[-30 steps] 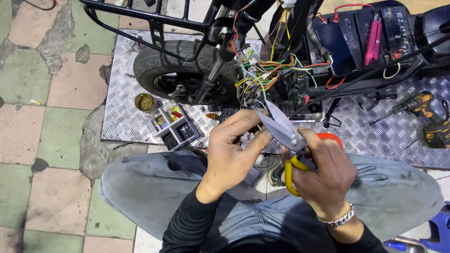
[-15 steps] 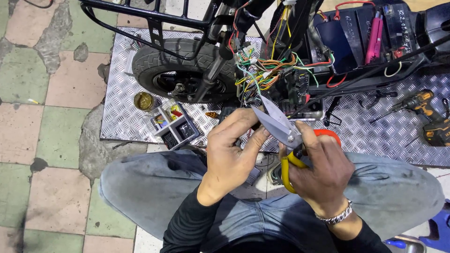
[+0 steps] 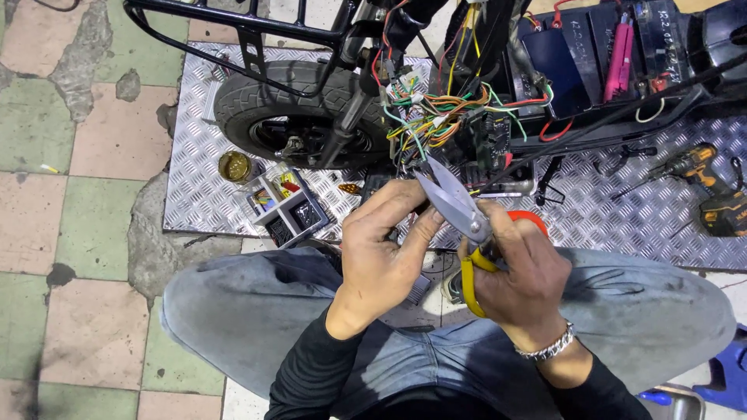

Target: Preparing and organizing the wiring harness of an electric scooter using scissors to cut and strip wires.

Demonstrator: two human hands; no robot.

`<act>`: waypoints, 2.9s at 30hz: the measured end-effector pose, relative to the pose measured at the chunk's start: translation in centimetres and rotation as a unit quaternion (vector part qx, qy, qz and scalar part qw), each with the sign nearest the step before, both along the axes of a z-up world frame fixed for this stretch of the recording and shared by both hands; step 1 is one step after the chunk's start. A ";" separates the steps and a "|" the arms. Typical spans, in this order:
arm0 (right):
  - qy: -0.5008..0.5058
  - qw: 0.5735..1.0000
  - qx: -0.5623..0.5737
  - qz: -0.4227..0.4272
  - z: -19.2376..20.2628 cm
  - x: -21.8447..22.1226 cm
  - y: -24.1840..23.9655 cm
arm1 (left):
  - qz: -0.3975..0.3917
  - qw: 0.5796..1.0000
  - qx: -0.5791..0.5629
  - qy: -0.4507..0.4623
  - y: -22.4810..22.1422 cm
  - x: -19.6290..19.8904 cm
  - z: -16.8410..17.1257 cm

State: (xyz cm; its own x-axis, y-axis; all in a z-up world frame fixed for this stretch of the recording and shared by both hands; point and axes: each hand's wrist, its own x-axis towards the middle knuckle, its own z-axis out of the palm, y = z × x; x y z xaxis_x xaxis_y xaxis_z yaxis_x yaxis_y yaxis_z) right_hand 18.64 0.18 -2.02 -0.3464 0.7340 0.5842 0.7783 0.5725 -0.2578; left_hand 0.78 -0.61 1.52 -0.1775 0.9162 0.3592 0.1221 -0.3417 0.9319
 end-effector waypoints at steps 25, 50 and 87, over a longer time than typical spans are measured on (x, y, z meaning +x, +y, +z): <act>0.058 0.997 0.059 0.002 -3.6 -0.8 0.9 | 0.028 0.997 0.063 -0.028 0.6 -0.3 -2.7; 0.098 0.995 0.008 -0.026 -2.9 -1.9 0.9 | 0.031 0.998 0.040 -0.023 0.3 0.0 -2.4; 0.376 0.827 -0.402 0.111 4.4 -3.5 3.7 | 0.032 0.943 0.189 0.272 2.0 -3.4 -1.5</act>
State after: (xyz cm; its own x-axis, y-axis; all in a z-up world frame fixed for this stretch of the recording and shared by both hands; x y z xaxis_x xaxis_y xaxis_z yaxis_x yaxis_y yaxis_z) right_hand 15.17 3.86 2.35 -0.2854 0.9572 0.0487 0.1231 0.0870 -0.9886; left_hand -2.62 1.35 0.03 0.0765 0.6976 0.7124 0.5790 -0.6127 0.5379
